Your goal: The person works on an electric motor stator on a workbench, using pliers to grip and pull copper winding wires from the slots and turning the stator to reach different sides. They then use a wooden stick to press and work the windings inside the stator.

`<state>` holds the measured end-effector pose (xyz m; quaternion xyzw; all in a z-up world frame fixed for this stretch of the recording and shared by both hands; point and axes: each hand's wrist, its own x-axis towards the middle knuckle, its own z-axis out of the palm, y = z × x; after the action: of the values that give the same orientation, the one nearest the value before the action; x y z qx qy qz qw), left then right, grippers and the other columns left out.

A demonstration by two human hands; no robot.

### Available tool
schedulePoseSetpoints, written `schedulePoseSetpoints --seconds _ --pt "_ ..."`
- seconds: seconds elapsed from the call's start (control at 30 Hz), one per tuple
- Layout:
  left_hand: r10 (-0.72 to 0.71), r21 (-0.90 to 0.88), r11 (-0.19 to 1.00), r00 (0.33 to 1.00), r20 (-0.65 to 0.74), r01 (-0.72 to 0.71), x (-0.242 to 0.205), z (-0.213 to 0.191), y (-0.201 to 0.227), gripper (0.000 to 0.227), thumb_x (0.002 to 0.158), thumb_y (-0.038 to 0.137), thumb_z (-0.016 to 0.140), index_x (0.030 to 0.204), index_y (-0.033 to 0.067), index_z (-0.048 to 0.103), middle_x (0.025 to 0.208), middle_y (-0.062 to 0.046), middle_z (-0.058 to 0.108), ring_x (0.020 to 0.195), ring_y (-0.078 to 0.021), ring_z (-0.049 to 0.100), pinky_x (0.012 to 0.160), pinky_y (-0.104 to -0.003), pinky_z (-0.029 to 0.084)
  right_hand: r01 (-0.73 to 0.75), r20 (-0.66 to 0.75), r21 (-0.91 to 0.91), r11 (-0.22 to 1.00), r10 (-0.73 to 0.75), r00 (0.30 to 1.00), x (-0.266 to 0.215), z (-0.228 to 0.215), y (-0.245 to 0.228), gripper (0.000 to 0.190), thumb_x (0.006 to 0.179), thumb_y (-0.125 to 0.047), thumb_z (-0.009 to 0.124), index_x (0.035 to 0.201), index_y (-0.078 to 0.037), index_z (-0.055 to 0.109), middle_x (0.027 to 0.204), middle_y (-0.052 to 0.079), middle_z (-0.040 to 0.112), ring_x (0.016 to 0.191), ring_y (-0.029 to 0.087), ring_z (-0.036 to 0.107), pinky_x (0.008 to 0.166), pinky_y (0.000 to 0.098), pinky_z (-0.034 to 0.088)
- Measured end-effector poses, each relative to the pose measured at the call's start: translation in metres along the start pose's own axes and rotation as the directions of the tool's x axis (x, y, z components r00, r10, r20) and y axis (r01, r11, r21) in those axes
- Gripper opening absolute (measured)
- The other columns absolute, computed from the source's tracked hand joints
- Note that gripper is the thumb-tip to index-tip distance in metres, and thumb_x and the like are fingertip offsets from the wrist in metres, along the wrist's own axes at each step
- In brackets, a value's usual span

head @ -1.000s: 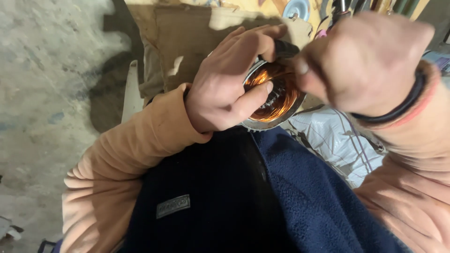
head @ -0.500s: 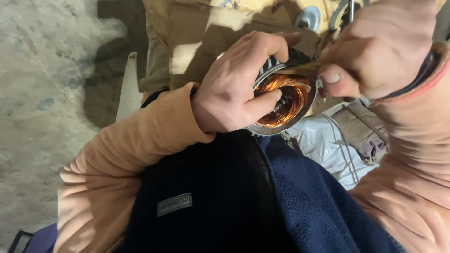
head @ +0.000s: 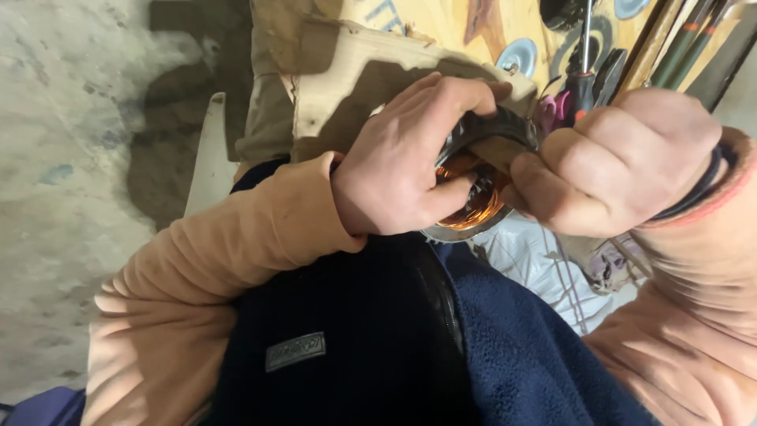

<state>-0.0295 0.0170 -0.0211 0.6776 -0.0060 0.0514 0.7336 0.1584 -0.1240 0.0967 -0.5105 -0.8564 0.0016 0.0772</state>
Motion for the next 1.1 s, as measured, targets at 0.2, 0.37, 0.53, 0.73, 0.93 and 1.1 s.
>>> schedulePoseSetpoints --seconds 0.2,0.37,0.53,0.73,0.93,1.1 --pt "0.013 0.021 1.0 1.0 0.004 -0.013 -0.002 -0.001 -0.003 0.064 0.086 0.018 0.077 0.141 0.0038 0.047 0.141 -0.013 0.062 0.136 -0.0321 0.06 0.124 -0.053 0.037 -0.056 0.117 0.411 0.91 0.008 0.993 0.025 0.006 0.036 0.031 0.095 -0.033 0.073 0.094 -0.003 0.069 0.07 0.004 0.059 0.056 0.021 0.059 0.045 0.0349 0.045" --pt "0.006 0.042 0.999 1.0 0.024 -0.007 -0.013 0.013 -0.006 0.058 0.088 0.02 0.076 0.138 0.0073 0.048 0.145 -0.011 0.062 0.137 -0.029 0.06 0.128 -0.052 0.038 -0.109 0.165 0.461 0.88 0.036 0.986 -0.003 0.018 0.03 0.035 0.094 -0.039 0.07 0.093 -0.004 0.067 0.069 0.004 0.058 0.055 0.023 0.058 0.046 0.0383 0.042" --pt "0.018 0.037 0.999 1.0 0.014 -0.018 -0.019 0.013 -0.009 0.067 0.087 0.021 0.078 0.143 0.0056 0.046 0.148 -0.012 0.058 0.144 -0.0312 0.055 0.129 -0.054 0.034 -0.079 0.089 0.278 0.957 0.057 0.994 0.006 0.005 0.001 0.031 0.093 -0.037 0.07 0.099 -0.006 0.068 0.074 0.003 0.057 0.056 0.018 0.053 0.045 0.0336 0.041" --pt "0.012 0.015 1.0 1.0 -0.023 -0.012 -0.033 0.008 -0.015 0.084 0.081 0.028 0.086 0.15 0.0064 0.042 0.157 -0.017 0.049 0.154 -0.0362 0.045 0.132 -0.059 0.029 0.057 0.021 0.076 0.995 -0.059 0.998 0.009 0.018 -0.024 0.028 0.088 -0.034 0.074 0.103 -0.011 0.066 0.085 0.003 0.06 0.072 0.017 0.053 0.055 0.0269 0.041" --pt "0.004 0.015 1.0 0.996 -0.09 -0.002 -0.051 0.011 -0.027 0.088 0.079 0.028 0.086 0.152 0.0068 0.041 0.158 -0.017 0.043 0.153 -0.0356 0.039 0.13 -0.058 0.026 0.013 0.049 0.279 0.96 -0.028 0.998 0.025 0.03 -0.012 0.023 0.09 -0.031 0.072 0.103 -0.012 0.066 0.086 0.003 0.061 0.072 0.019 0.057 0.058 0.0294 0.045" --pt "0.021 0.03 0.999 0.997 -0.068 -0.019 -0.062 0.017 -0.04 0.081 0.083 0.029 0.085 0.148 0.0089 0.042 0.157 -0.011 0.047 0.154 -0.0321 0.042 0.132 -0.057 0.025 0.014 0.276 0.353 0.936 -0.118 0.954 0.035 0.03 -0.008 0.026 0.082 -0.025 0.075 0.103 -0.012 0.068 0.088 0.003 0.064 0.074 0.018 0.059 0.058 0.0317 0.044"
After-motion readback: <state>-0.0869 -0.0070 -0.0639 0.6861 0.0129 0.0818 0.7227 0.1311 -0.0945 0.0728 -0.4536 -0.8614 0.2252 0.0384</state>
